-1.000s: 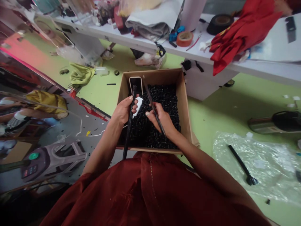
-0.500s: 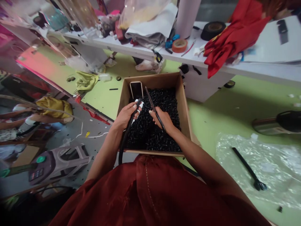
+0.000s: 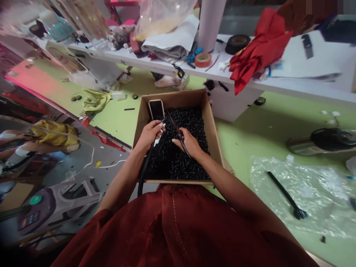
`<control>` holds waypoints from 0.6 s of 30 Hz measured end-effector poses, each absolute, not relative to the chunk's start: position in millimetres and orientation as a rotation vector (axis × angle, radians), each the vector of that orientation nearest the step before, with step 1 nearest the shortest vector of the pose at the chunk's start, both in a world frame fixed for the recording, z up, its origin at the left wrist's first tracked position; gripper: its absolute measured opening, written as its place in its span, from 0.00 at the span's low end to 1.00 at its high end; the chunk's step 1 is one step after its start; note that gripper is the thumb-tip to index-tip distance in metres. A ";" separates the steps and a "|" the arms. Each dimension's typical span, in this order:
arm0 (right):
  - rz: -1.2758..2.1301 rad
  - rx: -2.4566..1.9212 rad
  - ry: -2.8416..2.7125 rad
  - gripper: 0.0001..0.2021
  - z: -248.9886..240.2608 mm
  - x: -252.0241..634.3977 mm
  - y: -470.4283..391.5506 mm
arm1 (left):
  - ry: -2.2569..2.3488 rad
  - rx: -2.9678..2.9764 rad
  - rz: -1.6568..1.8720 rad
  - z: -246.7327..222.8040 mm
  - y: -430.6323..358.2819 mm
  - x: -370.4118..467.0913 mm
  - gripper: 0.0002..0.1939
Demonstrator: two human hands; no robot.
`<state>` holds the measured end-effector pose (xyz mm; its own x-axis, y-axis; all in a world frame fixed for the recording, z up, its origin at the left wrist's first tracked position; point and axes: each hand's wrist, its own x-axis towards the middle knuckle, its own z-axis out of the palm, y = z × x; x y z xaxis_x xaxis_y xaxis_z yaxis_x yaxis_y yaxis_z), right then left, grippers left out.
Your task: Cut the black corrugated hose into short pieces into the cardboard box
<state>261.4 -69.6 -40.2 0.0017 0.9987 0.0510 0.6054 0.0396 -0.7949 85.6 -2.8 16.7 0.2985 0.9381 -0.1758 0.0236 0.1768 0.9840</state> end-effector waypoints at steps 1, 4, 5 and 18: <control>0.782 -1.644 -1.678 0.29 -40.8 261.2 -69.6 | 1.049 1.181 0.878 15.3 -2.5 87.0 0.08; 0.791 -1.655 -1.695 0.30 -41.1 261.6 -69.1 | 1.017 1.090 0.898 10.1 -3.3 90.2 0.11; 0.786 -1.662 -1.703 0.30 -40.7 261.8 -69.0 | 0.999 1.056 0.888 8.3 -3.8 90.9 0.12; 0.619 -1.733 -1.868 0.34 -36.8 269.7 -68.0 | 0.779 0.957 0.700 -1.2 -7.3 95.1 0.17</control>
